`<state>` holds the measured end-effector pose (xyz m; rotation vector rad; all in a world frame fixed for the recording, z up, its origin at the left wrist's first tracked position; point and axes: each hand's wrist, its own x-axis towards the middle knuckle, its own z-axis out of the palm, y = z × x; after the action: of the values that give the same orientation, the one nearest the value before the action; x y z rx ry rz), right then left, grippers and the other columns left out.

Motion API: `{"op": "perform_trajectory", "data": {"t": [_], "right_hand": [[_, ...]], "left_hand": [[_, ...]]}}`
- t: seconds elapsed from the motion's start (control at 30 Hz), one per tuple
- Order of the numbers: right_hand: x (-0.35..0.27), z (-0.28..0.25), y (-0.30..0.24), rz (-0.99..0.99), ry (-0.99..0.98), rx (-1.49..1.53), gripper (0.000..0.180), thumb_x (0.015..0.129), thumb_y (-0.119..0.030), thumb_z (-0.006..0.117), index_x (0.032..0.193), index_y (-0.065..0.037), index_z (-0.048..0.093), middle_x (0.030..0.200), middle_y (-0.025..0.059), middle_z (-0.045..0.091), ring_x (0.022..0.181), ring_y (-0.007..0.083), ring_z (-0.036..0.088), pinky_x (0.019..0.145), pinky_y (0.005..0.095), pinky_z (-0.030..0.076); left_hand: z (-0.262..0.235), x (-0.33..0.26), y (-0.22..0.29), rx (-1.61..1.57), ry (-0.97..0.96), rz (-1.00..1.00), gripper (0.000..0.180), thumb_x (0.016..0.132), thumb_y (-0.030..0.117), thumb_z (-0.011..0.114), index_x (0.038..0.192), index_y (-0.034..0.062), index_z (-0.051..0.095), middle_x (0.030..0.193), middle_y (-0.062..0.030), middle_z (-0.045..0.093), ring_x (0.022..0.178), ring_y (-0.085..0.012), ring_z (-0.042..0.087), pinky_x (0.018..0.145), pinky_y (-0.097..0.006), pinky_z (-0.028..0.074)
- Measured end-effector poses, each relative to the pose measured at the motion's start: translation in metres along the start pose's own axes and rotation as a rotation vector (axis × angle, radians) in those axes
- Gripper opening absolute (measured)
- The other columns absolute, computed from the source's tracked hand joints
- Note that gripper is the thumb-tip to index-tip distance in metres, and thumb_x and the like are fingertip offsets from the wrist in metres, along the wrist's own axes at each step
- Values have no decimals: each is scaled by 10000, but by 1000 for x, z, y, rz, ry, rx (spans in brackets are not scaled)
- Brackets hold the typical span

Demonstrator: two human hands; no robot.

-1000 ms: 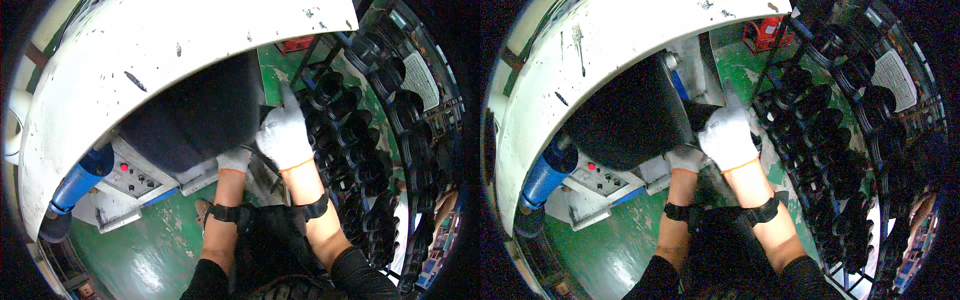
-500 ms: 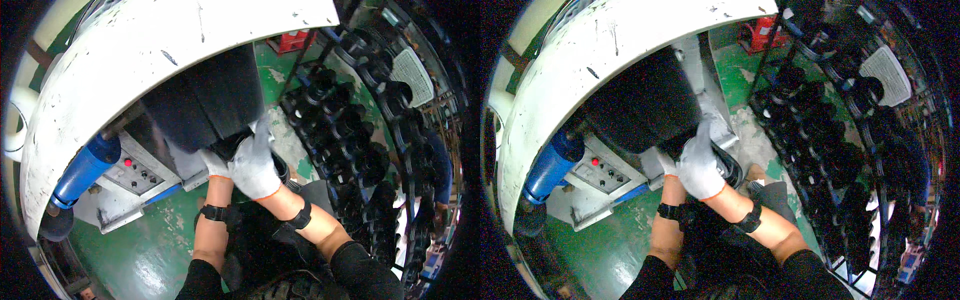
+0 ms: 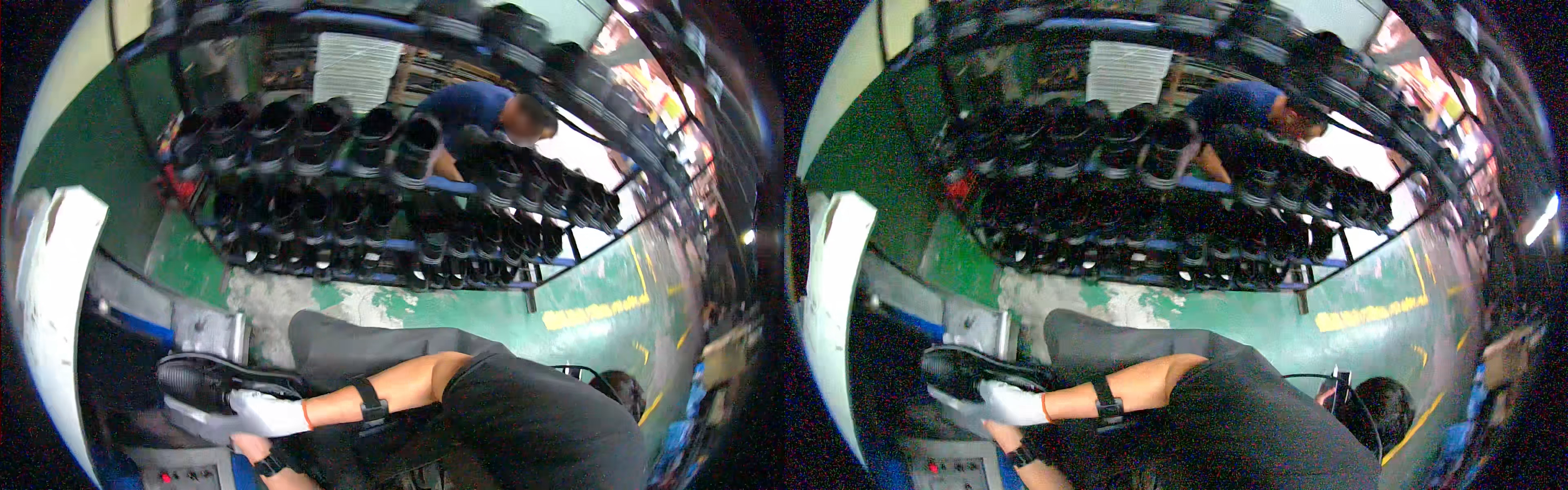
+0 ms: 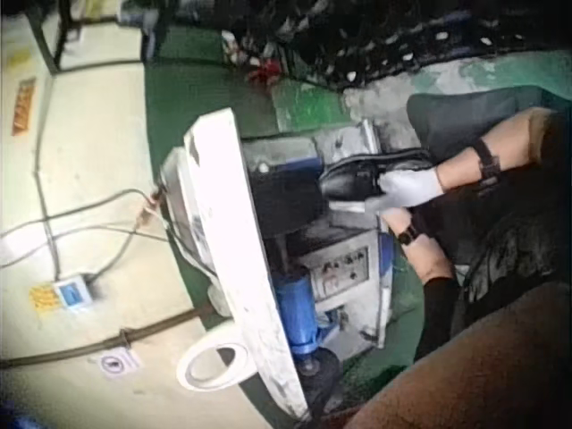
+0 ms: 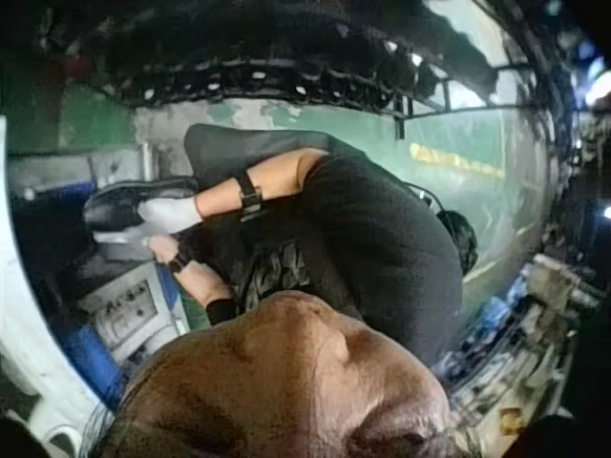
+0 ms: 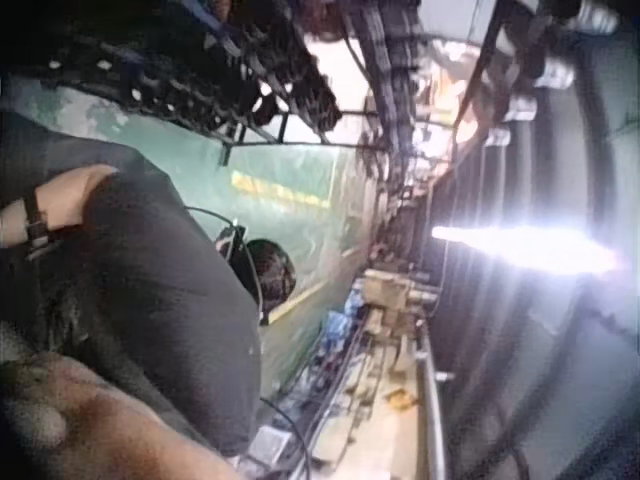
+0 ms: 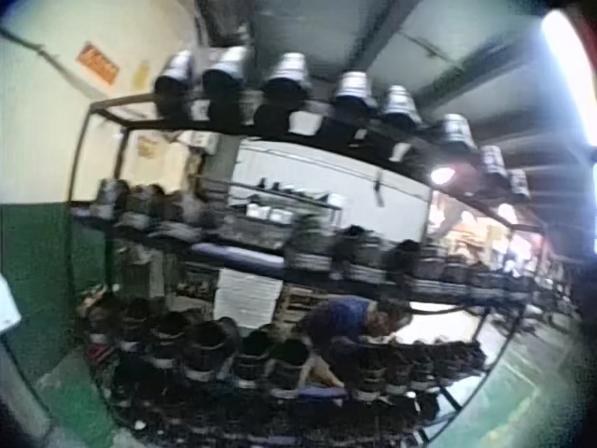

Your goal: Polishing black leather shoes using a rotary buffer machine and placing them on a rack.

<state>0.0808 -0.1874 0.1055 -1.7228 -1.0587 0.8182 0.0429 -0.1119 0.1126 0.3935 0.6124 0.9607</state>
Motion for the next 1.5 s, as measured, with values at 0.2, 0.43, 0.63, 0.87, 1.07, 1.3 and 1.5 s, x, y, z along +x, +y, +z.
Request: {"op": "perform_trajectory", "data": {"t": [0.2, 0.43, 0.63, 0.87, 1.07, 1.3, 1.5], "right_hand": [[-76, -92, -18, -663, 51, -650, 147, 807, -214, 559, 738, -85, 551, 832, 108, 538, 859, 304, 523, 863, 441, 399], [-104, -161, -42, -977, 315, -379, 211, 853, -264, 481, 684, -144, 444, 735, 59, 435, 736, 274, 436, 694, 398, 339], [-137, -256, -140, -796, 453, -635, 92, 674, -261, 661, 648, -176, 635, 561, 80, 552, 472, 299, 529, 447, 410, 385], [-105, -363, -203, -1042, 1096, -952, 158, 684, -124, 669, 823, -154, 600, 703, 41, 555, 648, 265, 524, 624, 406, 361], [-30, -497, -216, -627, 1131, -1255, 261, 832, -328, 637, 959, -103, 601, 895, 89, 640, 870, 301, 604, 749, 443, 453], [8, -487, -256, -440, 1100, -1639, 514, 842, -443, 628, 1215, -97, 552, 1105, 106, 623, 1038, 270, 574, 847, 425, 437], [89, -500, -247, -461, 1113, -1431, 582, 820, -556, 614, 1143, -73, 604, 1126, 116, 647, 1031, 294, 610, 871, 398, 469]], "left_hand": [[48, -18, 11, -206, -247, -177, 811, 885, 665, 415, 1482, 124, 321, 1513, -107, 345, 1381, -342, 328, 1168, -523, 193], [117, -53, 17, -99, -835, -188, 823, 879, 559, 505, 1506, 100, 232, 1528, -153, 293, 1416, -316, 265, 1174, -505, 203], [175, -84, -4, 418, -495, 267, 684, 938, 486, 472, 1426, 21, 359, 1351, -240, 470, 1182, -390, 500, 1048, -457, 383], [138, -83, -8, -160, -777, -361, 579, 959, 488, 471, 1386, 100, 426, 1369, -230, 480, 1223, -422, 496, 1004, -580, 421], [123, -81, -23, -141, -675, -381, 535, 964, 447, 496, 1354, 84, 452, 1281, -226, 548, 1137, -403, 568, 955, -546, 475], [81, -77, -19, -66, -486, -365, 522, 964, 434, 503, 1331, 67, 452, 1202, -207, 591, 1031, -371, 619, 873, -495, 529], [65, -81, -51, -39, -484, -459, 529, 976, 435, 470, 1345, 58, 424, 1251, -206, 567, 974, -327, 643, 831, -454, 556]]}}
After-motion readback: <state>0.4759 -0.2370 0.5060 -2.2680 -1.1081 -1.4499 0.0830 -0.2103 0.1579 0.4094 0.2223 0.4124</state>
